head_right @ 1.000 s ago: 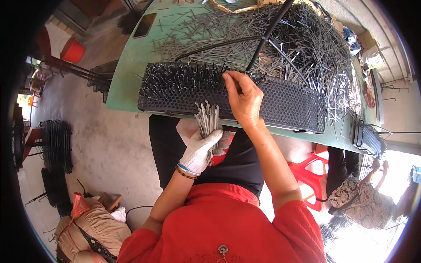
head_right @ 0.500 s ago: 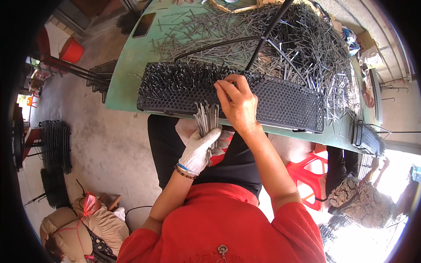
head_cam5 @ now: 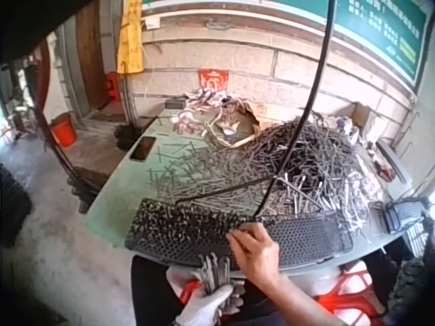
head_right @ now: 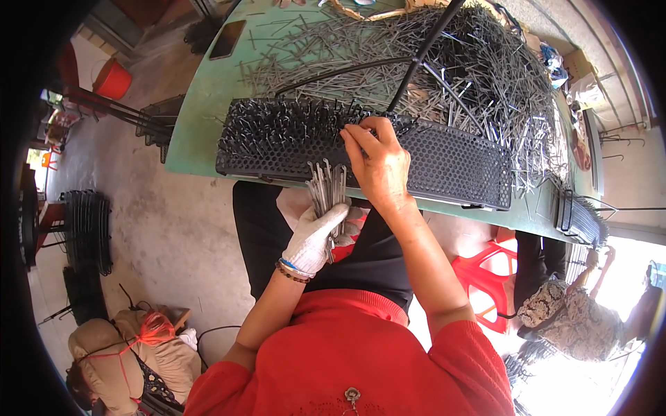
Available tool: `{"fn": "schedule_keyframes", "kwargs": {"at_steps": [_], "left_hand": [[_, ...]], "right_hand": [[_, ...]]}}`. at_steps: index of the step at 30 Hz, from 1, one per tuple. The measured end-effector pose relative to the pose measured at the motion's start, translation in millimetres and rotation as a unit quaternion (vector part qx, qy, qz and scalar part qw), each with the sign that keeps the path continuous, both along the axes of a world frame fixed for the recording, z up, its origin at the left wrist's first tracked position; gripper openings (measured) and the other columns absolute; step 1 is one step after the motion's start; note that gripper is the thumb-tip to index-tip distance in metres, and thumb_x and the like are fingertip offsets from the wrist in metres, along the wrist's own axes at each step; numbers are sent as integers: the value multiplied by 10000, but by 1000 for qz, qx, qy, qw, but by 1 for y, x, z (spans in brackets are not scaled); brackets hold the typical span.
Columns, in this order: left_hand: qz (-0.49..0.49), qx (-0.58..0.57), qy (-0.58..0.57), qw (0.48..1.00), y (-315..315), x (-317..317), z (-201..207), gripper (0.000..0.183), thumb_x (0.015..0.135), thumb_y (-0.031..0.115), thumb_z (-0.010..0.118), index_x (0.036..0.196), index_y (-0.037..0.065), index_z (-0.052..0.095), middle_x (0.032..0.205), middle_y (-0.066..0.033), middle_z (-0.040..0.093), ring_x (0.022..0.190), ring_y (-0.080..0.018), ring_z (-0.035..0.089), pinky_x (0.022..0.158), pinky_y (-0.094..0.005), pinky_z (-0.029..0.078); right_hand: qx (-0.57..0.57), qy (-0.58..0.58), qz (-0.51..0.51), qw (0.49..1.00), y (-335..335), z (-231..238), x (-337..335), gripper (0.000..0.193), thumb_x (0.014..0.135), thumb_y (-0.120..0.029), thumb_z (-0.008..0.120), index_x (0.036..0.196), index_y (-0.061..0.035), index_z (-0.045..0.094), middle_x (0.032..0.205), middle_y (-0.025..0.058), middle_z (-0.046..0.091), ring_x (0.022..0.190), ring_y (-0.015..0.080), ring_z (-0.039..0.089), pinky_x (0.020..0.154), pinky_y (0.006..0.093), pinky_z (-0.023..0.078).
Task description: Picking up small metal pins and inserting them into the holes of a perforated grate.
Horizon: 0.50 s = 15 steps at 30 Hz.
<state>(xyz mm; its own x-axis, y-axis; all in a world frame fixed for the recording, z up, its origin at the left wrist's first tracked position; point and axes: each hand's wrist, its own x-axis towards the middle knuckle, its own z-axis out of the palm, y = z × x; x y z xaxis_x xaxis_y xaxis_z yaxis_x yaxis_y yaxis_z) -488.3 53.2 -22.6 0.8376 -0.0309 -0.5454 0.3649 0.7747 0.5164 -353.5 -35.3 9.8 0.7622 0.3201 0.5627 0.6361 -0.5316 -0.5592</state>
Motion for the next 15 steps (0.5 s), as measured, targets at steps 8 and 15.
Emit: {"fn": "schedule_keyframes", "kwargs": {"at_steps": [8, 15], "left_hand": [[-14, 1, 4, 1000, 0, 0, 3, 200, 925, 157, 603, 1081, 34, 579, 965, -132, 696, 726, -161, 677, 615, -266, 560], [-8, 5, -2, 1000, 0, 0, 2, 178, 927, 174, 611, 1060, 64, 567, 929, -102, 670, 694, -153, 653, 539, -239, 511]], "right_hand": [[-17, 52, 38, 998, -3, 2, 1, 147, 827, -74, 708, 969, -33, 710, 960, 74, 607, 614, 141, 576, 541, 268, 463], [18, 143, 60, 988, -16, 21, -5, 150, 833, -96, 708, 959, -15, 707, 859, 74, 637, 601, 130, 557, 538, 254, 441]]}}
